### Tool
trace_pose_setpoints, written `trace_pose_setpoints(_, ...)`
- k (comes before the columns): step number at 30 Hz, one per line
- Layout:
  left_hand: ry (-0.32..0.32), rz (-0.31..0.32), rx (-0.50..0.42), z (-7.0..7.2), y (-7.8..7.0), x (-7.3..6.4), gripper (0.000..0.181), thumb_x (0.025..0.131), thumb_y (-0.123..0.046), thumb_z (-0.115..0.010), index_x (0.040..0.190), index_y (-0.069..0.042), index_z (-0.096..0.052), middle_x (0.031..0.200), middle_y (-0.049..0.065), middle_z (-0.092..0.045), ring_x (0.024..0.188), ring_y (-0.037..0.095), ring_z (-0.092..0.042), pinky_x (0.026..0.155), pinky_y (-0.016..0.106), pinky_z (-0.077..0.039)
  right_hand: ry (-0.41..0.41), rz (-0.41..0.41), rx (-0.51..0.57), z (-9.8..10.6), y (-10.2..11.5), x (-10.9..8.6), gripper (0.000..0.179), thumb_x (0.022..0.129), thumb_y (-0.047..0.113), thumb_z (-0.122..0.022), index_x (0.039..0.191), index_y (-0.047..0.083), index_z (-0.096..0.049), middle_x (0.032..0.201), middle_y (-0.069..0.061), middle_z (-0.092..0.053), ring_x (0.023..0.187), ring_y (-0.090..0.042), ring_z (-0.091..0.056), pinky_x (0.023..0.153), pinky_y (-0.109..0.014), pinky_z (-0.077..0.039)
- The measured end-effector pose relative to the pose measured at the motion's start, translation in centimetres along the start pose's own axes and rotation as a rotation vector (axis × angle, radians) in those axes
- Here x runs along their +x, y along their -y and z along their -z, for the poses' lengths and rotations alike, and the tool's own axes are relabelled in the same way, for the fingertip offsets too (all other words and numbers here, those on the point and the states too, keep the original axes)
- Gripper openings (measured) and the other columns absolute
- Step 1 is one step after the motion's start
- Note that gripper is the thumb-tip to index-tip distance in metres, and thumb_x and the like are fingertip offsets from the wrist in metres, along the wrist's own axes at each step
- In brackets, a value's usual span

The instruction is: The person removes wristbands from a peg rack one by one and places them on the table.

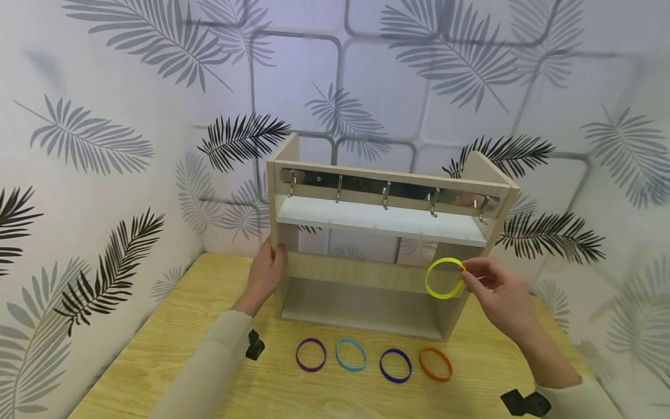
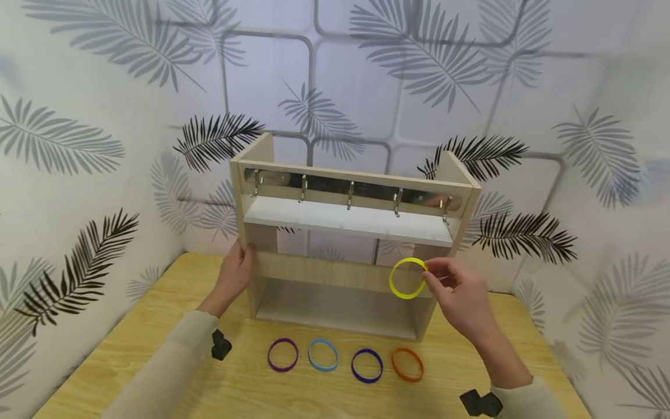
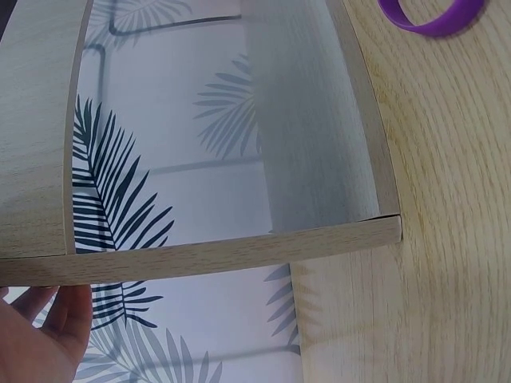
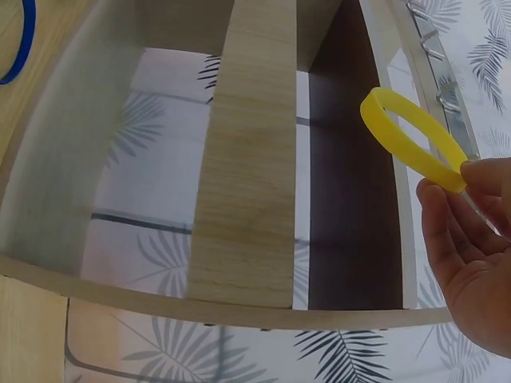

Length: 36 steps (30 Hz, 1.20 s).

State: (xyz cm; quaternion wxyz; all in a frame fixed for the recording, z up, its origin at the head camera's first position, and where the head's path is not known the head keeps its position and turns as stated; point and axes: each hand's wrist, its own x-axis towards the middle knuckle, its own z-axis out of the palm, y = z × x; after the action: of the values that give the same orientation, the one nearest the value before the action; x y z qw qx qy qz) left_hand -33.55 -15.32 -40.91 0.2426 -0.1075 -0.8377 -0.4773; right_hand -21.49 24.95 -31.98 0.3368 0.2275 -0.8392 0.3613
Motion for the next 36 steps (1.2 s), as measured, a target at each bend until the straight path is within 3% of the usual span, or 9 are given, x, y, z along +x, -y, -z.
trace_pose_setpoints(10,0.001,0.001,0.003,-0.1,0.1,0.2,0.05,0.101,-0.03,-0.032,0.142,-0.001,-0.035,0.124,0.023,-0.053,0.107,0.037,-0.055,0.085,0.052,-0.046,0.074,0.012,0.016,-2.5,-2.1,-2.0,0.02,0.079,-0.007,-0.07,0.097,0.0,-0.066,0.083,-0.004,-0.067,0.072,-0.005,-0.06,0.06,-0.014,-0.049)
trace_pose_setpoints(16,0.012,0.011,0.003,0.0,-0.1,-0.1,0.049,0.102,-0.029,-0.032,0.143,-0.002,-0.034,0.127,0.023,-0.052,0.109,0.036,-0.054,0.087,0.052,-0.045,0.105,0.024,0.054,-4.4,-1.1,-3.6,0.021,0.075,-0.014,-0.07,0.091,-0.002,-0.066,0.079,-0.008,-0.067,0.068,-0.011,-0.062,0.055,-0.019,-0.049)
trace_pose_setpoints(25,-0.003,0.034,-0.002,0.2,-0.3,-0.2,0.049,0.101,-0.03,-0.033,0.142,-0.001,-0.036,0.126,0.024,-0.053,0.109,0.037,-0.054,0.088,0.052,-0.045,0.256,-0.075,0.141,-7.2,-2.1,-6.0,0.013,0.084,0.0,-0.069,0.094,0.008,-0.066,0.079,0.003,-0.065,0.068,-0.007,-0.059,0.056,-0.024,-0.051)
trace_pose_setpoints(30,-0.003,0.038,0.007,0.1,-0.1,-0.1,0.049,0.102,-0.03,-0.033,0.142,-0.002,-0.035,0.125,0.024,-0.053,0.109,0.037,-0.054,0.088,0.052,-0.045,0.353,-0.11,0.209,-8.8,-2.3,-7.4,0.008,0.088,0.008,-0.067,0.096,0.01,-0.066,0.081,0.001,-0.065,0.07,-0.007,-0.06,0.058,-0.025,-0.051)
trace_pose_setpoints(36,0.012,0.043,-0.013,0.0,-0.2,-0.2,0.051,0.102,-0.031,-0.032,0.144,-0.002,-0.032,0.127,0.024,-0.051,0.111,0.037,-0.053,0.089,0.053,-0.044,0.44,-0.158,0.266,-10.3,-1.9,-8.7,0.008,0.089,0.007,-0.066,0.096,0.01,-0.065,0.085,0.003,-0.066,0.075,-0.01,-0.062,0.061,-0.027,-0.052)
